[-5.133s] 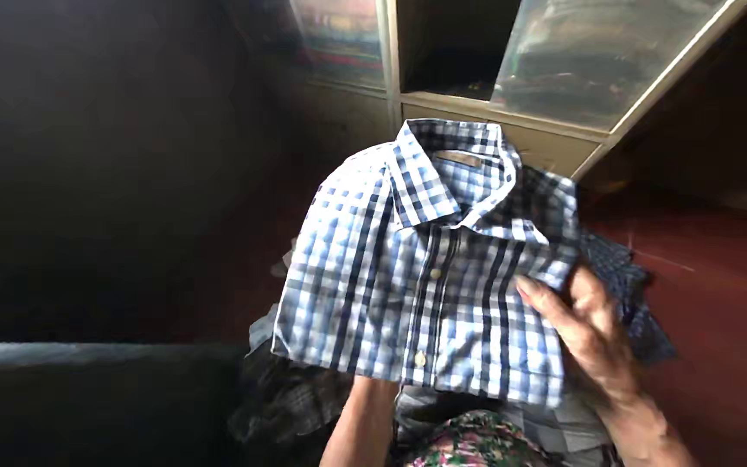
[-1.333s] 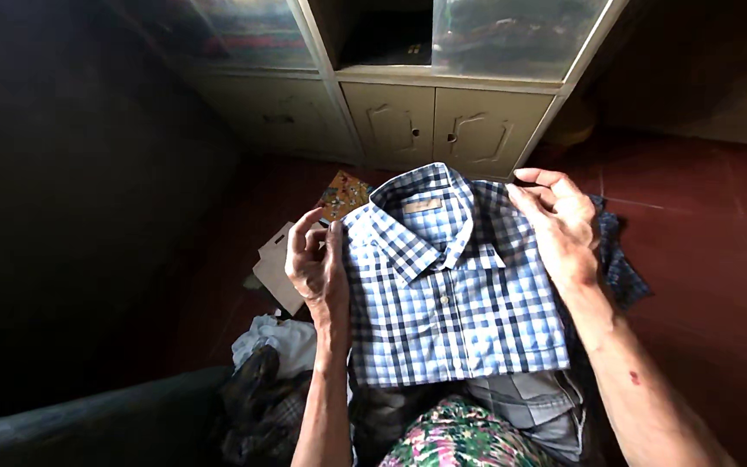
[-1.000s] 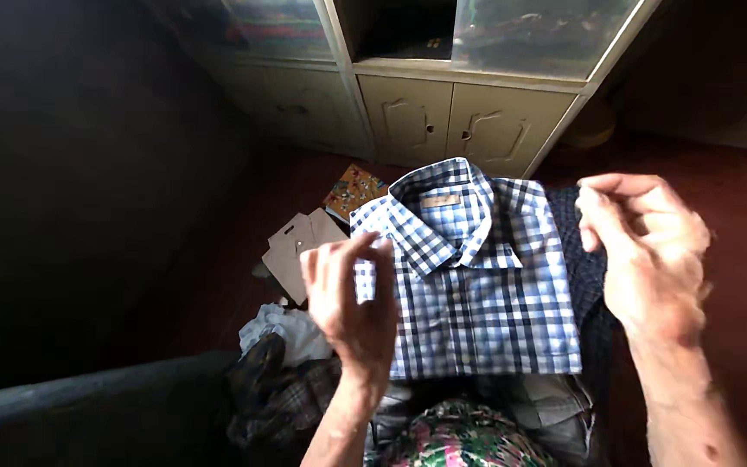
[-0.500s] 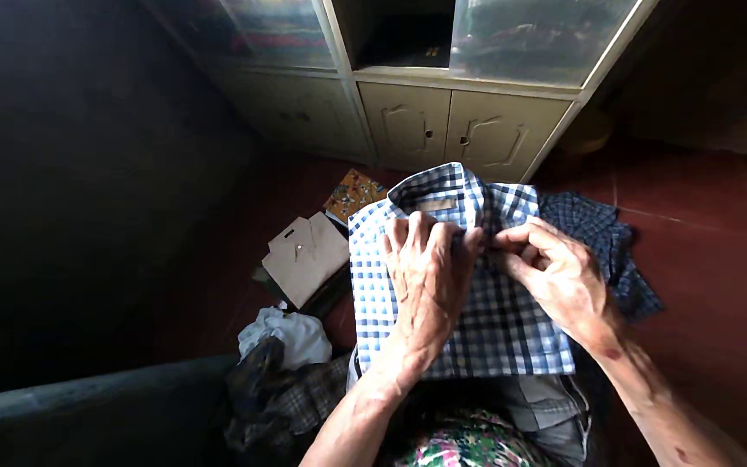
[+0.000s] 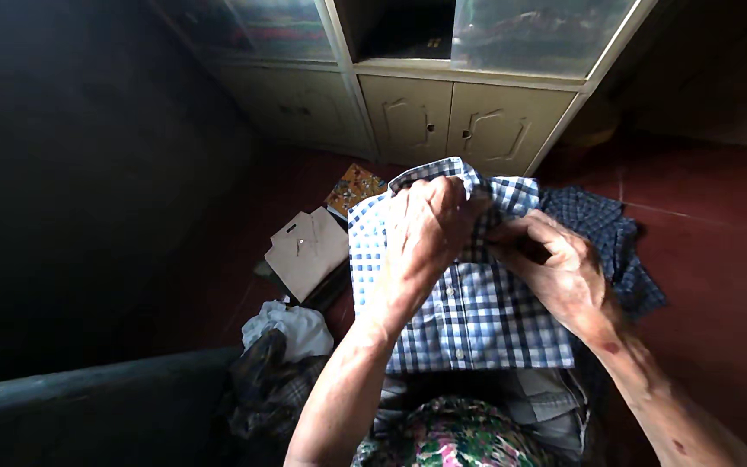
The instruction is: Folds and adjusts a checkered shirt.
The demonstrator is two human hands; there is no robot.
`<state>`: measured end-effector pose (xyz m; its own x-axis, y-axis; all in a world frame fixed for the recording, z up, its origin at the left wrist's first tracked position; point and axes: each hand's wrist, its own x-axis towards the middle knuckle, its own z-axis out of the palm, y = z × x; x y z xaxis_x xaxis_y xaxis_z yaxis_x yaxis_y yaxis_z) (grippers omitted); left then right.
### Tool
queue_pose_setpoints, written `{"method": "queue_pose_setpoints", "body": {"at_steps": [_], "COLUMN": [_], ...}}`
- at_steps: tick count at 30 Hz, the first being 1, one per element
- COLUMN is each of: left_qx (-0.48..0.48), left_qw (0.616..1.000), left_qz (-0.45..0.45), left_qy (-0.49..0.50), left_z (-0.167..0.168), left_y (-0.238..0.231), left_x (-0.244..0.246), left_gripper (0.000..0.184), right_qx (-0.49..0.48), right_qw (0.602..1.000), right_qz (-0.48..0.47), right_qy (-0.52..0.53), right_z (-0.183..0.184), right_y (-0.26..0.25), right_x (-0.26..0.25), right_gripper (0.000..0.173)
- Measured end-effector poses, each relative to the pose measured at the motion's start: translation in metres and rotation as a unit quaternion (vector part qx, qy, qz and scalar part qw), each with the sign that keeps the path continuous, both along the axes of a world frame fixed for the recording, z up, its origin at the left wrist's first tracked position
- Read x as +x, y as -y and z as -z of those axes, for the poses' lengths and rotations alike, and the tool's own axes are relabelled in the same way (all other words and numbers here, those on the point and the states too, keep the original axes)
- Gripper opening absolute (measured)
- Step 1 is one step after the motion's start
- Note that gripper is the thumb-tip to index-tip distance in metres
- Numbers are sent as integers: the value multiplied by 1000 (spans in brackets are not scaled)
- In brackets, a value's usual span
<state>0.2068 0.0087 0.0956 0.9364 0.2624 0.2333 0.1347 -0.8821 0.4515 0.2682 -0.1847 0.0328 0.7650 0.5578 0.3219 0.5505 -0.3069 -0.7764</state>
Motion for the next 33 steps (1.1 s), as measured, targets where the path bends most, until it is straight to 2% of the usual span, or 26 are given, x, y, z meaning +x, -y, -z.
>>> {"method": "queue_pose_setpoints", "body": {"at_steps": [2,6,13,15,17,19,22,24,26,30,33], "left_qx": [-33,-65,49,50,30,15,4,19,34,-5,-45], "left_qw": [999,996,991,983,965,949,963,976,977,968,946], "left_qz": [9,56,63,40,-12,-65,-60,-30,-11,-1,-62], "left_qy": [-8,7,106,171,260,307,263,215,209,250,315], "left_z": [-5,-2,9,6,8,22,59,80,90,79,65], "left_y": [-2,-4,-4,-6,-8,-9,-4,-4,-10,-16,-30], "left_x": [-3,1,2,-17,-48,-76,-96,-95,-90,-87,-82], "left_gripper": [33,14,16,24,22,17,21,27,27,24,17], "right_qx": [2,0,5,-8,12,44,67,45,9,5,47], "right_qw": [1000,1000,1000,1000,1000,999,997,998,999,999,998], "right_qz": [0,0,-6,-19,-13,-6,-23,-34,-42,-38,-34], "right_qy": [-6,-7,-15,2,5,-8,-33,-33,-18,-14,2], "right_z": [-1,0,-2,-11,-20,-27,-26,-20,-14,-17,-30], "right_y": [0,1,2,9,14,12,-1,-13,-22,-23,-21], "right_x": [-1,-2,-2,0,-3,-7,-10,-8,-5,-3,-3], "right_gripper": [11,13,14,19,20,18,22,27,31,29,21]}}
